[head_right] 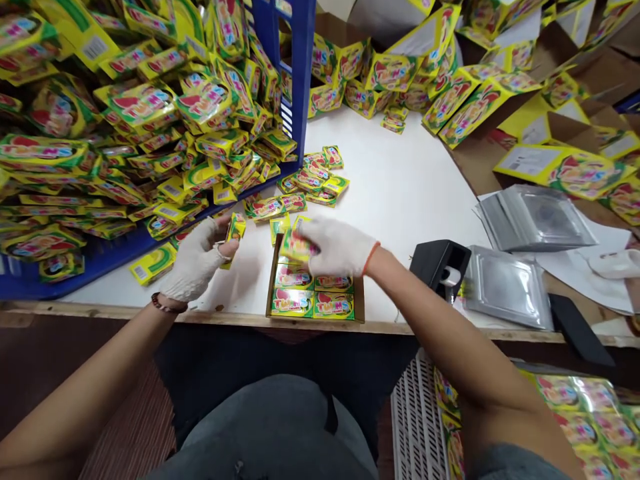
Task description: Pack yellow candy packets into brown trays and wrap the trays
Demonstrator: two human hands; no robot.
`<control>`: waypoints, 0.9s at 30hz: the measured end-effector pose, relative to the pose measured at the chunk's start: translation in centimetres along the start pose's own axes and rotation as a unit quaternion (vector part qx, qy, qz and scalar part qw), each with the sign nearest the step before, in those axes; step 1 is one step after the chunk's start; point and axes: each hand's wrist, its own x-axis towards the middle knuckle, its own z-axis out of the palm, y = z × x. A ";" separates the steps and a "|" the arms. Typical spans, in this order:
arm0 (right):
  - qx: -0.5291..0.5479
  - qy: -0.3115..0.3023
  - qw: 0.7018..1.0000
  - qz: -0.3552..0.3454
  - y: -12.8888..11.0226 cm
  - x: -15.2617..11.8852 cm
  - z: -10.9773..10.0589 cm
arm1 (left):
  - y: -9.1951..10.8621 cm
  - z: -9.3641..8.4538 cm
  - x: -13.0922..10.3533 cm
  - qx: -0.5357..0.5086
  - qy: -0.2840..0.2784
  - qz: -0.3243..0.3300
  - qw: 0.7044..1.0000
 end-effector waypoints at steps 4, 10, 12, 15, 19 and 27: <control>0.033 -0.131 0.991 0.007 -3.9 -1.9 4.2 | 2.4 2.2 -0.1 -0.056 -0.050 0.031 0.997; 0.209 -0.078 0.975 -0.001 -1.7 -1.9 8.2 | 3.5 5.2 -0.7 0.038 -0.109 0.085 0.990; 0.296 -0.043 0.953 0.047 -0.4 -2.4 8.3 | 3.7 5.6 -0.8 0.081 -0.115 0.104 0.985; 0.450 0.047 0.879 0.151 0.7 -3.2 7.4 | 4.3 6.3 -0.9 0.199 -0.131 0.168 0.957; 0.444 0.132 0.879 0.112 0.7 -3.9 4.0 | 5.6 8.4 -1.2 0.318 -0.171 0.259 0.896; 0.126 -0.117 0.951 0.259 0.8 -7.2 0.2 | 4.9 10.6 -2.8 0.383 -0.292 0.264 0.836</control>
